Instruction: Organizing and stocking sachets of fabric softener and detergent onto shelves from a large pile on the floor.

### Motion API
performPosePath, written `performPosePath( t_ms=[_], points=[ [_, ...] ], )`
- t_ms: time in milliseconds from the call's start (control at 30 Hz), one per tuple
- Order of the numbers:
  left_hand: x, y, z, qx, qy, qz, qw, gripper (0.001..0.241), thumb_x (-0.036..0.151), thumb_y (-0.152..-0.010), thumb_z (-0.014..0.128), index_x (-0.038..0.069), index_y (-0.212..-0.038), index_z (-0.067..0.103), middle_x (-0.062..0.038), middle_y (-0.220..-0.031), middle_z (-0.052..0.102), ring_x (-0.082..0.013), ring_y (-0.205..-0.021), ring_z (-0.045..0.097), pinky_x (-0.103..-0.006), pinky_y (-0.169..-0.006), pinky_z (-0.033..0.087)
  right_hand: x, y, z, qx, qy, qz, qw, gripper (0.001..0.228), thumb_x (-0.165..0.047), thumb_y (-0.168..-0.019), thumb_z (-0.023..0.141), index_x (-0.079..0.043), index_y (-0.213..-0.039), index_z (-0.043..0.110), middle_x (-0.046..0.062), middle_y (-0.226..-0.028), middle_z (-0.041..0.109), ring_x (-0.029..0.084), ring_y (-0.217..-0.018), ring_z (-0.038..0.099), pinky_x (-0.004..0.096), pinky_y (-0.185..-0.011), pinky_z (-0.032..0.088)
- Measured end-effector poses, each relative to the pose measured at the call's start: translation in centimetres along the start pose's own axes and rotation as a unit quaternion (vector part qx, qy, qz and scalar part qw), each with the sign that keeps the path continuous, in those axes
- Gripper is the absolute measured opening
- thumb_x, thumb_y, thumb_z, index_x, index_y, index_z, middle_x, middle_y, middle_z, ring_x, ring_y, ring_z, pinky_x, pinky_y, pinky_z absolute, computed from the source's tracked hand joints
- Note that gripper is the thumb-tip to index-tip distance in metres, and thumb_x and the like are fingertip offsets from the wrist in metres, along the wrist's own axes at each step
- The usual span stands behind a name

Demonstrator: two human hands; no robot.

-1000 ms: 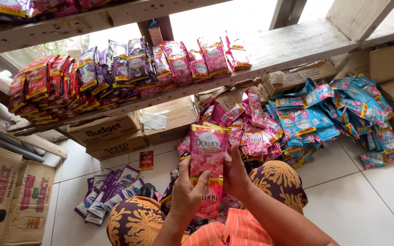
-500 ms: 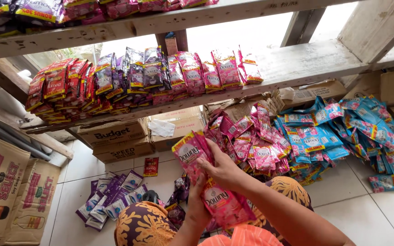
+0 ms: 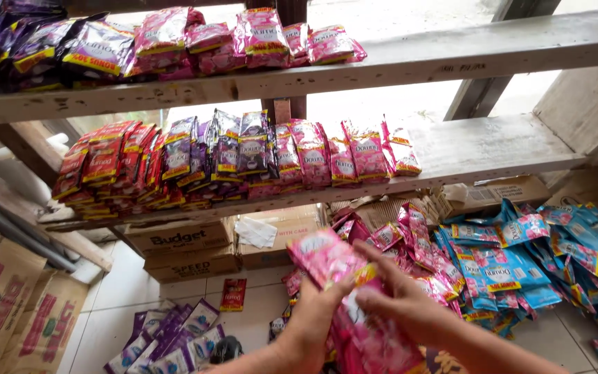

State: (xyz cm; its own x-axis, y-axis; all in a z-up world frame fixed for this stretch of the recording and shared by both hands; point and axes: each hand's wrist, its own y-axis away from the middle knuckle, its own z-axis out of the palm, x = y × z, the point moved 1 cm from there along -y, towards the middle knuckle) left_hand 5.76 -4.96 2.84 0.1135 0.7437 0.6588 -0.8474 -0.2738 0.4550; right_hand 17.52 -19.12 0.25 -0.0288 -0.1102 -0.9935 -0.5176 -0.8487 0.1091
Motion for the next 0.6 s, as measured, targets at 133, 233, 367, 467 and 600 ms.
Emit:
performPosePath(
  t_ms=[133,233,367,467,600],
  points=[
    [11.9,-2.2,6.8,-0.079,-0.245,0.175,0.950,0.056,0.029,-0.083,0.071,0.004,-0.130,0.053,-0.012,-0.114,0.068,-0.0246,-0.104,0.067,-0.0404,-0.086,0.056,-9.9,-5.9,-4.4,0.024,-0.107,-0.101,0.989,0.083,-0.016,-0.091,0.070,-0.014,-0.164,0.031,0.012,-0.148,0.054,0.020,-0.123,0.057,0.035,-0.099,0.050],
    [22.1,-9.3,10.8,-0.002,-0.398,0.346,0.850,0.047,0.034,-0.079,0.077,0.003,-0.112,0.064,-0.010,-0.098,0.074,-0.0203,-0.089,0.071,-0.0359,-0.076,0.057,-17.7,-14.7,-8.9,0.040,-0.076,-0.263,0.961,0.073,-0.013,-0.098,0.067,-0.010,-0.161,0.033,0.009,-0.146,0.055,0.019,-0.125,0.059,0.036,-0.102,0.052],
    [27.9,-16.8,11.4,0.028,-0.443,0.511,0.736,0.040,0.032,-0.080,0.078,0.005,-0.107,0.066,-0.010,-0.095,0.074,-0.0212,-0.086,0.071,-0.0384,-0.075,0.057,-21.2,-22.7,-11.0,0.079,0.013,-0.359,0.930,0.063,-0.010,-0.101,0.067,-0.007,-0.157,0.036,0.008,-0.141,0.058,0.020,-0.121,0.061,0.037,-0.099,0.054],
    [30.2,-21.3,10.6,0.052,-0.489,0.594,0.636,0.033,0.032,-0.089,0.074,0.006,-0.109,0.067,-0.013,-0.097,0.073,-0.0268,-0.089,0.071,-0.0420,-0.079,0.056,-20.9,-26.4,-10.6,0.103,0.082,-0.395,0.909,0.059,-0.011,-0.101,0.067,-0.005,-0.154,0.039,0.010,-0.139,0.058,0.022,-0.120,0.061,0.038,-0.098,0.054],
    [32.6,-26.3,8.8,0.089,-0.542,0.681,0.485,0.027,0.033,-0.101,0.069,0.007,-0.111,0.070,-0.017,-0.100,0.072,-0.0342,-0.093,0.070,-0.0468,-0.083,0.055,-19.7,-30.6,-9.8,0.126,0.168,-0.437,0.875,0.054,-0.011,-0.102,0.067,-0.002,-0.149,0.043,0.013,-0.137,0.059,0.026,-0.119,0.062,0.039,-0.097,0.054]
  ],
)
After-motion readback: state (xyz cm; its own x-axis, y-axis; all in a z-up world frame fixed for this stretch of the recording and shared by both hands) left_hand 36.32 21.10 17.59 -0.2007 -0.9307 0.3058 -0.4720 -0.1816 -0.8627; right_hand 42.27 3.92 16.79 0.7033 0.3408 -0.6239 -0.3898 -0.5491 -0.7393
